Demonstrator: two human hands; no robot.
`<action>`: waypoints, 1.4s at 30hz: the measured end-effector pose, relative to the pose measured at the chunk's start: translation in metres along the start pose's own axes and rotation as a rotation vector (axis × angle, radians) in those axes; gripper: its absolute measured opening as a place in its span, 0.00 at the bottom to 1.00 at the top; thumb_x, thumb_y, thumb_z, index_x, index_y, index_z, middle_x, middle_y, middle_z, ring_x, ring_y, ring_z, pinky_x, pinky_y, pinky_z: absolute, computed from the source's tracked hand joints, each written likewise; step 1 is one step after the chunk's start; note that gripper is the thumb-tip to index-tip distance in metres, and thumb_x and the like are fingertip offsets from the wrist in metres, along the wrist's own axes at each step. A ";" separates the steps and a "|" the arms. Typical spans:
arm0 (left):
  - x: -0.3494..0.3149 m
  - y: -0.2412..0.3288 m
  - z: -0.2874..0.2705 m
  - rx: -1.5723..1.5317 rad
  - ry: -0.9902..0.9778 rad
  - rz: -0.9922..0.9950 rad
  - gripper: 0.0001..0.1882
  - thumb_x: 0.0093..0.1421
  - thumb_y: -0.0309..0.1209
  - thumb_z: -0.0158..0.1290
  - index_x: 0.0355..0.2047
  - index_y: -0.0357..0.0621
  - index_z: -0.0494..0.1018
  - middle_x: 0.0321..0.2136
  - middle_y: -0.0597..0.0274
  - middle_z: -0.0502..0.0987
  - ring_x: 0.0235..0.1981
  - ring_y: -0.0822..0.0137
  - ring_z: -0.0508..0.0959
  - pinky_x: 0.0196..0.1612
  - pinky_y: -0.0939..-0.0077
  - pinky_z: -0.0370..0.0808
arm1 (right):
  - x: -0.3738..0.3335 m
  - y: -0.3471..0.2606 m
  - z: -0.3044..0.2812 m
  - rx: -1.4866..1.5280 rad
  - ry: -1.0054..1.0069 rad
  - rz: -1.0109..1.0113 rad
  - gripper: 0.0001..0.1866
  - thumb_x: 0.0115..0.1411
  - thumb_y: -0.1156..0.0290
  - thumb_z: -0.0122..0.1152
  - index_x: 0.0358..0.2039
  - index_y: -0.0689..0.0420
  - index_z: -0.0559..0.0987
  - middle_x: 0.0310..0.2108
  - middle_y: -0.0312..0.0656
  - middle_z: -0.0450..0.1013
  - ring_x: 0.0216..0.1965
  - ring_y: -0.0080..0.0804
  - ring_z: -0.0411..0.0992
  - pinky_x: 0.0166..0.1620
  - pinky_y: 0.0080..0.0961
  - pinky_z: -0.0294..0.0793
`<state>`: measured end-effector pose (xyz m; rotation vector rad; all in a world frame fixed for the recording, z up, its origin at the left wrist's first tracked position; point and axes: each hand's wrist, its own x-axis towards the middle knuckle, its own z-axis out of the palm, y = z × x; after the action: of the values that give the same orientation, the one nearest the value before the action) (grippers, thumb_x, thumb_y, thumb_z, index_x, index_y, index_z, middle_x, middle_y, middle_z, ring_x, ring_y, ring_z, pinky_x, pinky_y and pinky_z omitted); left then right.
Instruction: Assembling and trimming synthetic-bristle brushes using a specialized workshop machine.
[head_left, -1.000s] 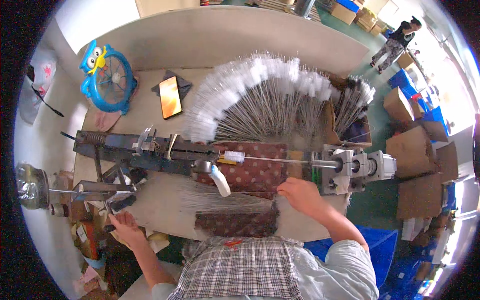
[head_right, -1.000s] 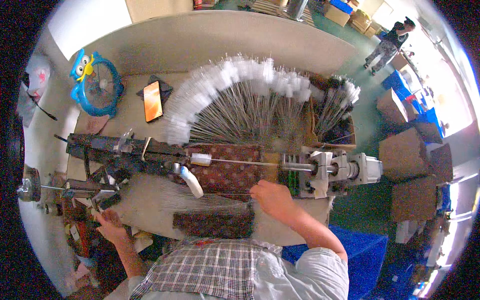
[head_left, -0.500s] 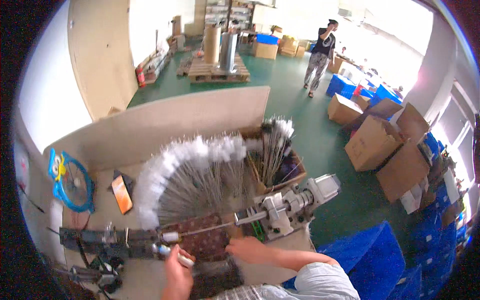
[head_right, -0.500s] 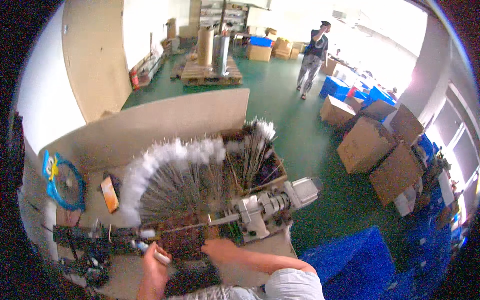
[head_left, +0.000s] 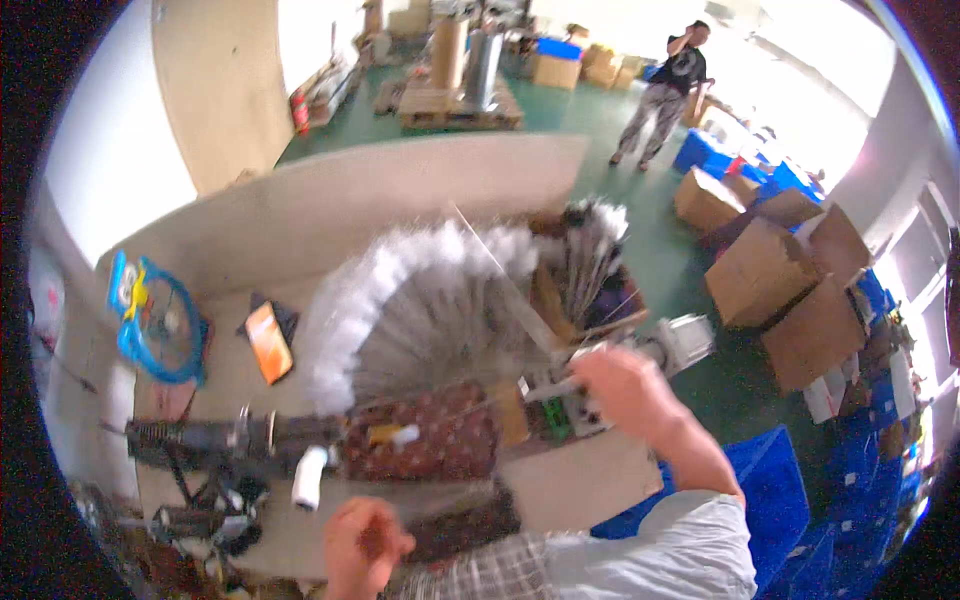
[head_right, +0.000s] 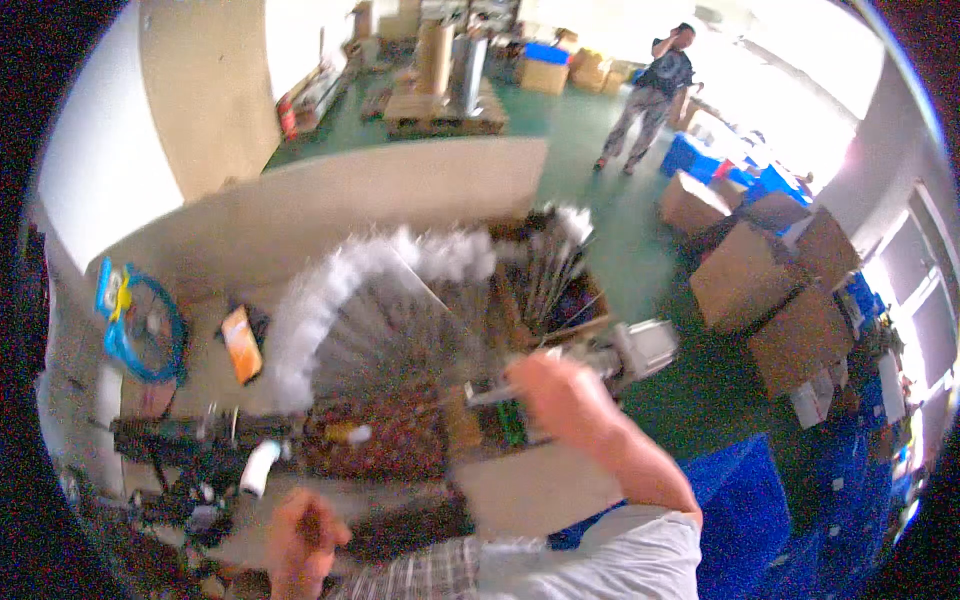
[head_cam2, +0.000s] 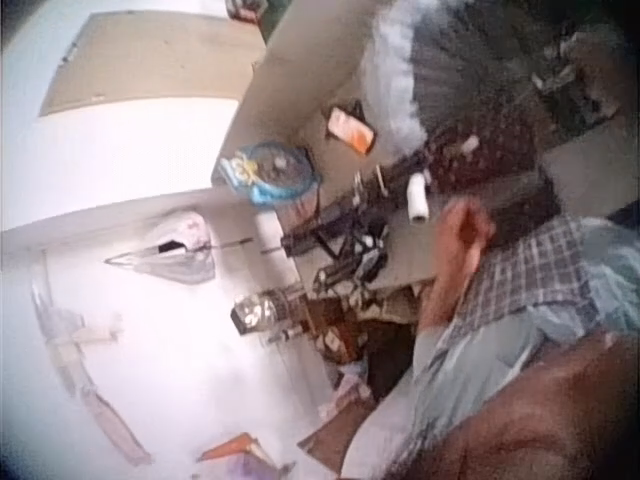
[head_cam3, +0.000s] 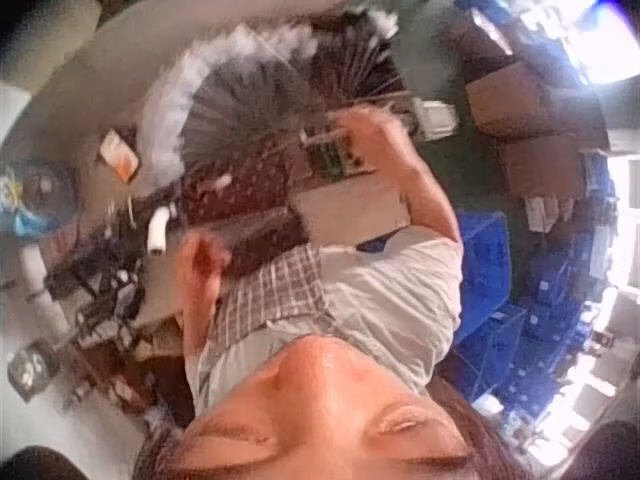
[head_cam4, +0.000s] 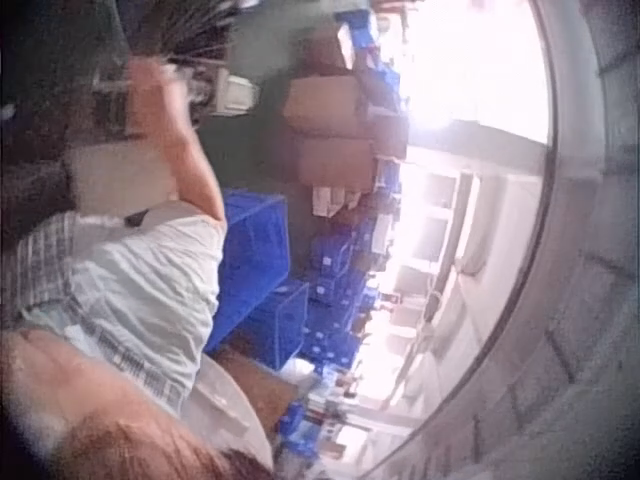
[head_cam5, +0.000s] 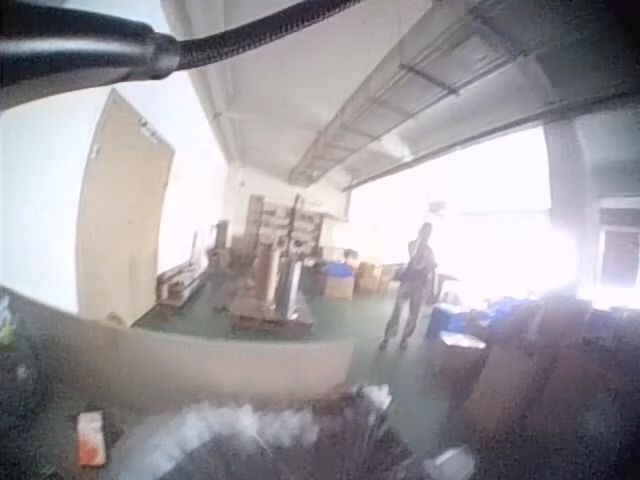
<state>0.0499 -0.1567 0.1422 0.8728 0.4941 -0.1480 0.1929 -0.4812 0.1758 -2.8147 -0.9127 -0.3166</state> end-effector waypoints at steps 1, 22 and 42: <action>0.007 -0.002 -0.002 0.246 -0.237 0.056 0.12 0.59 0.35 0.48 0.29 0.37 0.72 0.21 0.61 0.73 0.18 0.67 0.72 0.25 0.71 0.72 | 0.004 0.005 -0.015 0.064 0.162 -0.107 0.14 0.45 0.80 0.55 0.35 0.57 0.75 0.33 0.41 0.72 0.34 0.37 0.72 0.35 0.29 0.74; 0.203 -0.026 0.077 1.978 -0.074 1.496 0.10 0.47 0.31 0.52 0.32 0.46 0.74 0.34 0.61 0.74 0.30 0.61 0.75 0.32 0.66 0.71 | 0.045 -0.017 0.059 0.483 -0.124 0.133 0.07 0.51 0.63 0.59 0.22 0.50 0.80 0.24 0.40 0.75 0.28 0.42 0.72 0.34 0.37 0.72; 0.055 -0.002 -0.067 -0.304 0.197 0.167 0.17 0.59 0.44 0.50 0.35 0.42 0.72 0.26 0.61 0.77 0.23 0.69 0.75 0.27 0.74 0.73 | 0.137 -0.163 0.127 0.567 0.095 -0.373 0.04 0.44 0.67 0.62 0.21 0.52 0.78 0.21 0.32 0.72 0.31 0.33 0.69 0.34 0.28 0.71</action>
<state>0.0738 -0.1026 0.0783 0.6290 0.6068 0.1647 0.2235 -0.2466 0.1023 -2.0978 -1.2675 -0.1927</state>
